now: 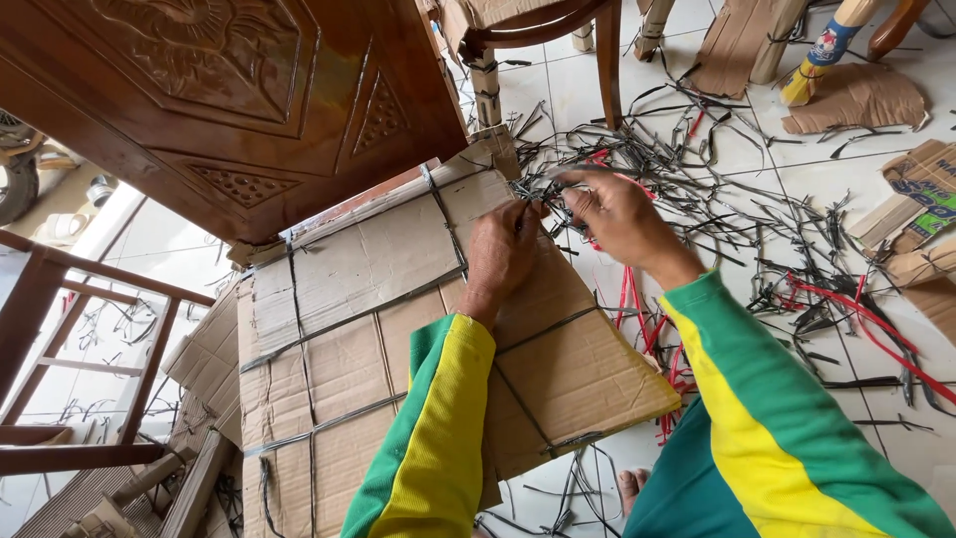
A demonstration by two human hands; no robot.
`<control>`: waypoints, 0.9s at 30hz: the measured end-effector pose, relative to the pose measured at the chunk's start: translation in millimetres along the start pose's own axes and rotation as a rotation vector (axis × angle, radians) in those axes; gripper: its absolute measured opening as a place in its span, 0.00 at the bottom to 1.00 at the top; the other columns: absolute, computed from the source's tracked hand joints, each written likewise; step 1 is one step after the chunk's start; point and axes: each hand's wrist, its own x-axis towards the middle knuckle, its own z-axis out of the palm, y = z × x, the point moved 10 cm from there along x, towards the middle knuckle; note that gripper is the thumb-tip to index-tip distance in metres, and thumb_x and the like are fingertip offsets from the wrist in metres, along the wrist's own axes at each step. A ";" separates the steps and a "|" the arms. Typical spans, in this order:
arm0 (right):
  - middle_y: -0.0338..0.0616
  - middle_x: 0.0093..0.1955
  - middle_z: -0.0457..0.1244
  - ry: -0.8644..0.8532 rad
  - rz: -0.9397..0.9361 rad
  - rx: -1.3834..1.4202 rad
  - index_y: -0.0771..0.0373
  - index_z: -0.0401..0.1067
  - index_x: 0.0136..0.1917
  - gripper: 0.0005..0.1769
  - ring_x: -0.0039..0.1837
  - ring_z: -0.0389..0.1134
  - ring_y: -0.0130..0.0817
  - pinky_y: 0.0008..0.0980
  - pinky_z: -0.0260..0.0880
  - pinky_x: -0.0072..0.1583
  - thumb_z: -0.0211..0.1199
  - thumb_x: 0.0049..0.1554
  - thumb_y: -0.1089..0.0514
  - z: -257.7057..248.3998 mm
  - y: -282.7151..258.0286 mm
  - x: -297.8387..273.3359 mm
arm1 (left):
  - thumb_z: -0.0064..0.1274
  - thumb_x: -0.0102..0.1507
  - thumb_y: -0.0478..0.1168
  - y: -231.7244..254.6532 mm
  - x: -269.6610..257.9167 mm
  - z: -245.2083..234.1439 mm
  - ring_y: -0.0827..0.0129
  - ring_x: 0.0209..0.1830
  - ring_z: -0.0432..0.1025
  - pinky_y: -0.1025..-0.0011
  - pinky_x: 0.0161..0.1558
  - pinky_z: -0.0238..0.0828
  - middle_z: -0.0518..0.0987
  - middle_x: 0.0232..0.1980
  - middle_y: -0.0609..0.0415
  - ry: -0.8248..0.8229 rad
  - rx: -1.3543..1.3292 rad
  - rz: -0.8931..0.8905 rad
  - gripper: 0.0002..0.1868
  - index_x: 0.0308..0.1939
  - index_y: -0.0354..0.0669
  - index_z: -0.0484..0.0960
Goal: Wrapping a wooden chair seat with cardboard and securing it with plastic ties.
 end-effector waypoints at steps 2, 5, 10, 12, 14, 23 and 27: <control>0.57 0.46 0.68 0.022 -0.016 -0.061 0.65 0.75 0.63 0.15 0.42 0.69 0.43 0.38 0.72 0.43 0.57 0.68 0.55 3.4 5.4 -5.5 | 0.43 0.69 0.50 3.6 -1.1 0.8 0.43 0.44 0.79 0.45 0.42 0.75 0.84 0.38 0.47 0.012 -0.019 0.007 0.18 0.38 0.46 0.85; 0.57 0.50 0.71 0.072 -0.026 -0.156 0.62 0.78 0.58 0.11 0.52 0.74 0.52 0.47 0.75 0.52 0.63 0.64 0.56 6.5 10.8 -5.7 | 0.46 0.68 0.47 5.2 -3.3 -1.8 0.43 0.43 0.79 0.46 0.41 0.75 0.85 0.37 0.46 0.050 -0.043 0.007 0.15 0.38 0.45 0.85; 0.53 0.44 0.70 0.133 0.039 -0.228 0.58 0.80 0.54 0.07 0.49 0.73 0.46 0.43 0.74 0.47 0.67 0.63 0.59 3.9 29.1 -4.4 | 0.47 0.66 0.49 -11.0 -2.9 -7.9 0.46 0.43 0.80 0.48 0.44 0.76 0.85 0.36 0.49 0.076 -0.054 -0.069 0.14 0.38 0.48 0.86; 0.52 0.40 0.68 0.181 0.148 -0.005 0.65 0.76 0.54 0.07 0.41 0.70 0.33 0.33 0.76 0.42 0.64 0.68 0.59 -1.3 39.4 -6.3 | 0.44 0.66 0.53 -15.5 -2.3 -1.2 0.45 0.45 0.79 0.47 0.47 0.75 0.84 0.35 0.49 -0.059 -0.074 -0.142 0.18 0.36 0.48 0.86; 0.50 0.40 0.68 0.170 0.178 0.066 0.64 0.75 0.54 0.08 0.40 0.70 0.30 0.30 0.76 0.41 0.64 0.68 0.57 9.3 42.6 -3.9 | 0.45 0.66 0.53 -28.0 1.0 -3.5 0.45 0.46 0.79 0.47 0.47 0.75 0.85 0.34 0.50 -0.047 -0.106 -0.163 0.18 0.36 0.49 0.86; 0.43 0.38 0.68 -0.041 0.378 0.291 0.65 0.77 0.53 0.13 0.40 0.70 0.24 0.21 0.74 0.41 0.70 0.58 0.55 36.3 43.6 -15.6 | 0.46 0.68 0.51 -36.7 6.8 -12.8 0.48 0.40 0.80 0.50 0.43 0.76 0.84 0.33 0.51 0.029 -0.192 -0.170 0.17 0.34 0.46 0.84; 0.41 0.36 0.67 -0.045 0.398 0.213 0.64 0.77 0.55 0.16 0.38 0.68 0.21 0.17 0.72 0.39 0.71 0.58 0.52 36.3 56.9 -11.4 | 0.48 0.68 0.44 -11.5 0.6 -30.7 0.41 0.42 0.78 0.46 0.41 0.76 0.82 0.38 0.43 0.130 -0.132 -0.025 0.11 0.39 0.43 0.81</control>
